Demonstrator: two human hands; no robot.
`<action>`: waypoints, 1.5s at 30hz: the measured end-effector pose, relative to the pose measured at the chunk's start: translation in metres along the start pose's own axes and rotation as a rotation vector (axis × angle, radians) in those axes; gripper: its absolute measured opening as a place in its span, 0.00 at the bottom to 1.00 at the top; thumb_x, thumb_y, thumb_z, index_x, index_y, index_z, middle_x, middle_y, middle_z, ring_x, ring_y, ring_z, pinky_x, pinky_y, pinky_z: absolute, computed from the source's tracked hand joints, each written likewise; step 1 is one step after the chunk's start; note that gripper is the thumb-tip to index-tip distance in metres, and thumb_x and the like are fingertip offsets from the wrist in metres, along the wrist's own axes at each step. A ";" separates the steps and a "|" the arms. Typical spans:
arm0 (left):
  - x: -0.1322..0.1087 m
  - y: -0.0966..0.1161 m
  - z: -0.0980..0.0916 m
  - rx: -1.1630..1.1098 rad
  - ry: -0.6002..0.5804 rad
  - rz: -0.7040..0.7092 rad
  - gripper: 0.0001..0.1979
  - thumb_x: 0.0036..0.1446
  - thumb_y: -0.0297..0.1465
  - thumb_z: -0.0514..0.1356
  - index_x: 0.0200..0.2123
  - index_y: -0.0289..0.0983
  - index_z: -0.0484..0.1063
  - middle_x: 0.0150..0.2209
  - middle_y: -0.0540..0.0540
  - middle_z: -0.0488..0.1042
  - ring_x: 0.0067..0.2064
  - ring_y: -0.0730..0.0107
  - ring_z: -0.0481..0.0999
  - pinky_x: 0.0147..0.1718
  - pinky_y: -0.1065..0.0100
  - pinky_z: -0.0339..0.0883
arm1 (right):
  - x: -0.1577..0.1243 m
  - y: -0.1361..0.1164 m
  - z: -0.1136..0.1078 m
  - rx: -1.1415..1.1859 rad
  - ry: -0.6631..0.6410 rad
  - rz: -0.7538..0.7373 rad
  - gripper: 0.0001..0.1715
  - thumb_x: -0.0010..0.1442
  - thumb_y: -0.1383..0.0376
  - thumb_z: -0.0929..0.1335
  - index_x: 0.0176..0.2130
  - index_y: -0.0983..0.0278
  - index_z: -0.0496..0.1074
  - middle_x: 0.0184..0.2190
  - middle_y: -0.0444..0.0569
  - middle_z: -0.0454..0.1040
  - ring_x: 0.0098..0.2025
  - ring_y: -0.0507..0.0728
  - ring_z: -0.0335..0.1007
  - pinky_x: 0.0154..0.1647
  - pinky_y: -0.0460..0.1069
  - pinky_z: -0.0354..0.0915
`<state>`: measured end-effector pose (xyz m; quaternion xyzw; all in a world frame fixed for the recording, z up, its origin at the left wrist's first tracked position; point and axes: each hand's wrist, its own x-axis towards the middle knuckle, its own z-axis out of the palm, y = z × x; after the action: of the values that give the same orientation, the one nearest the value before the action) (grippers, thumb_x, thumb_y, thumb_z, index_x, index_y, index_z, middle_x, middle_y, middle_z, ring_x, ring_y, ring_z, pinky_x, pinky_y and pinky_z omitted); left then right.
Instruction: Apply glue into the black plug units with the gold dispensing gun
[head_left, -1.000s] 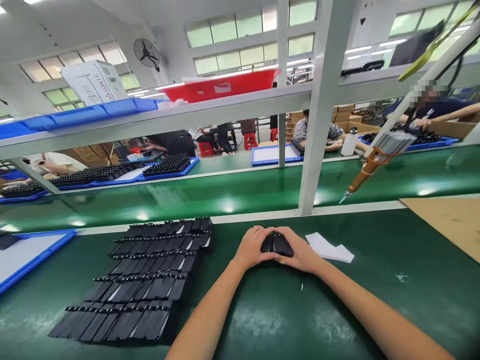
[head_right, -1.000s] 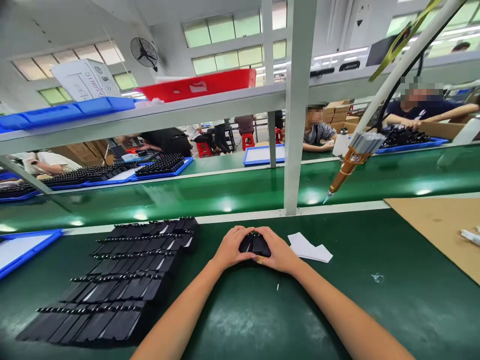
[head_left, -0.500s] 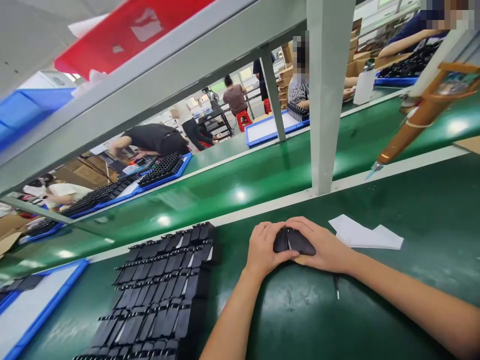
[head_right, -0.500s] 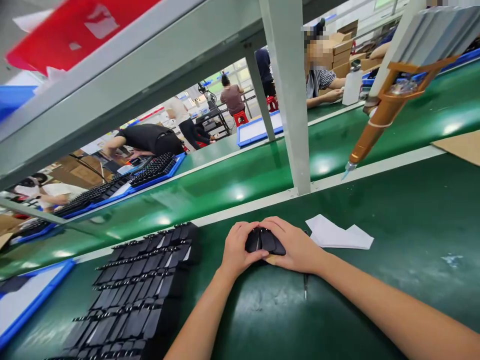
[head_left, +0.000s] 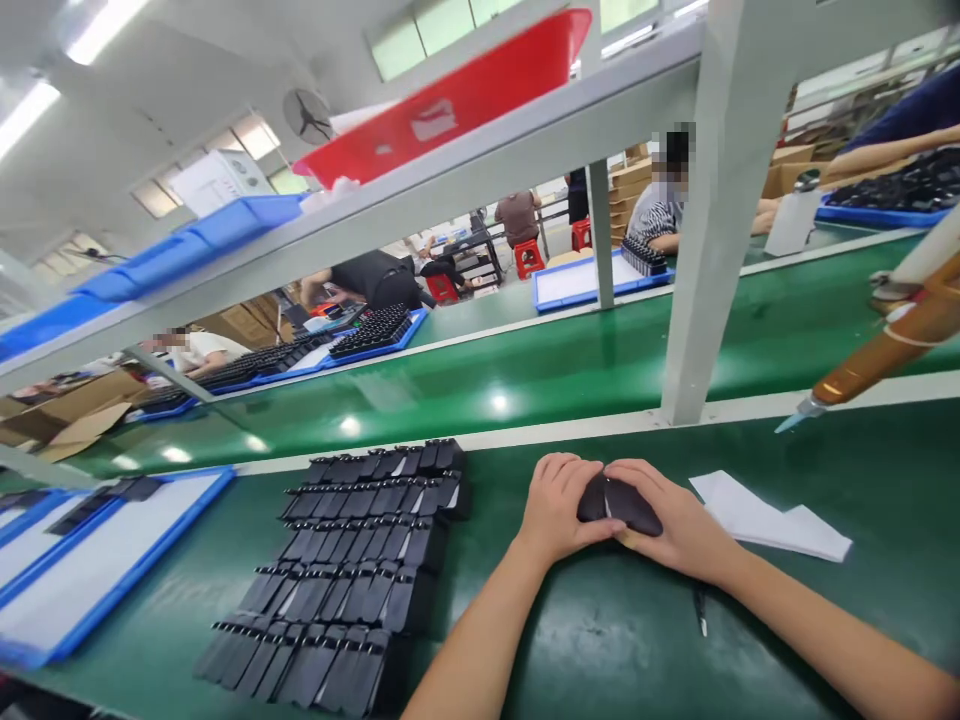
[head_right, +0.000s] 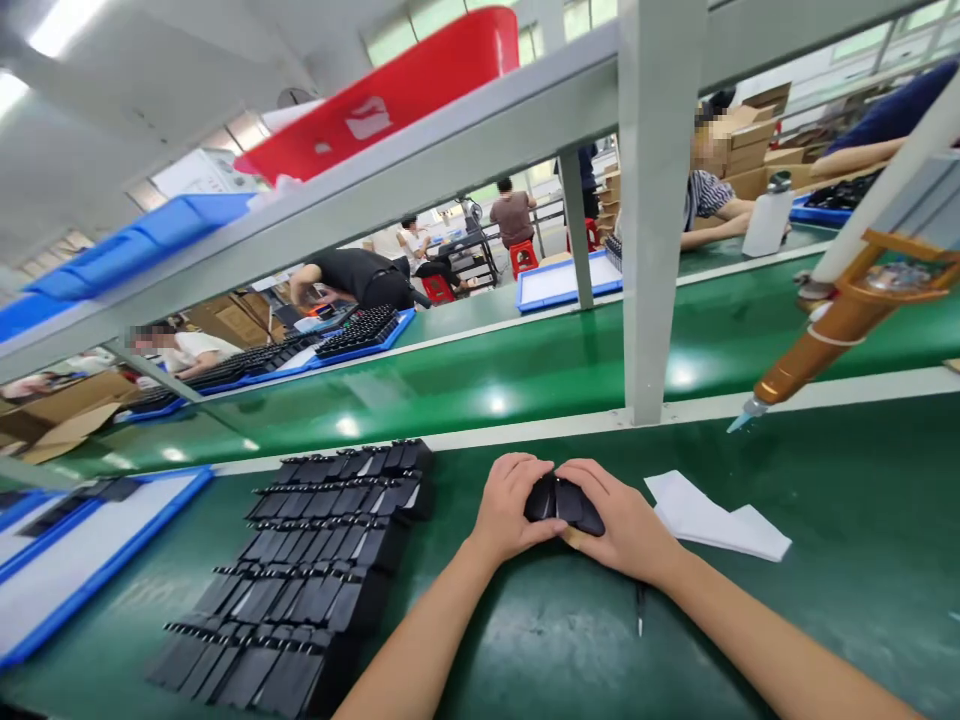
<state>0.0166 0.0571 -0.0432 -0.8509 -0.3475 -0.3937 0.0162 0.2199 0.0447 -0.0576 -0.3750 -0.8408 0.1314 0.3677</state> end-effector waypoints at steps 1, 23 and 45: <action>0.000 0.000 0.001 0.011 -0.014 -0.006 0.32 0.56 0.57 0.54 0.51 0.37 0.70 0.42 0.41 0.78 0.45 0.57 0.74 0.49 0.56 0.67 | 0.000 0.001 0.000 -0.007 0.004 -0.008 0.28 0.59 0.57 0.68 0.55 0.59 0.59 0.52 0.56 0.69 0.50 0.59 0.74 0.48 0.55 0.74; 0.000 0.001 0.003 0.044 -0.004 0.011 0.27 0.57 0.55 0.55 0.45 0.38 0.72 0.38 0.43 0.79 0.38 0.62 0.77 0.39 0.60 0.67 | 0.000 0.000 0.000 0.007 0.031 -0.074 0.29 0.58 0.60 0.69 0.56 0.59 0.58 0.50 0.56 0.70 0.51 0.59 0.73 0.50 0.55 0.74; 0.003 0.004 -0.003 0.083 0.004 0.060 0.21 0.59 0.48 0.57 0.45 0.38 0.72 0.37 0.44 0.79 0.38 0.62 0.77 0.38 0.61 0.67 | 0.002 -0.003 -0.001 0.060 0.040 -0.073 0.31 0.56 0.59 0.70 0.56 0.58 0.58 0.50 0.56 0.70 0.51 0.60 0.72 0.50 0.56 0.73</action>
<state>0.0186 0.0553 -0.0383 -0.8588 -0.3377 -0.3800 0.0639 0.2181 0.0435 -0.0543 -0.3355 -0.8421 0.1354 0.4000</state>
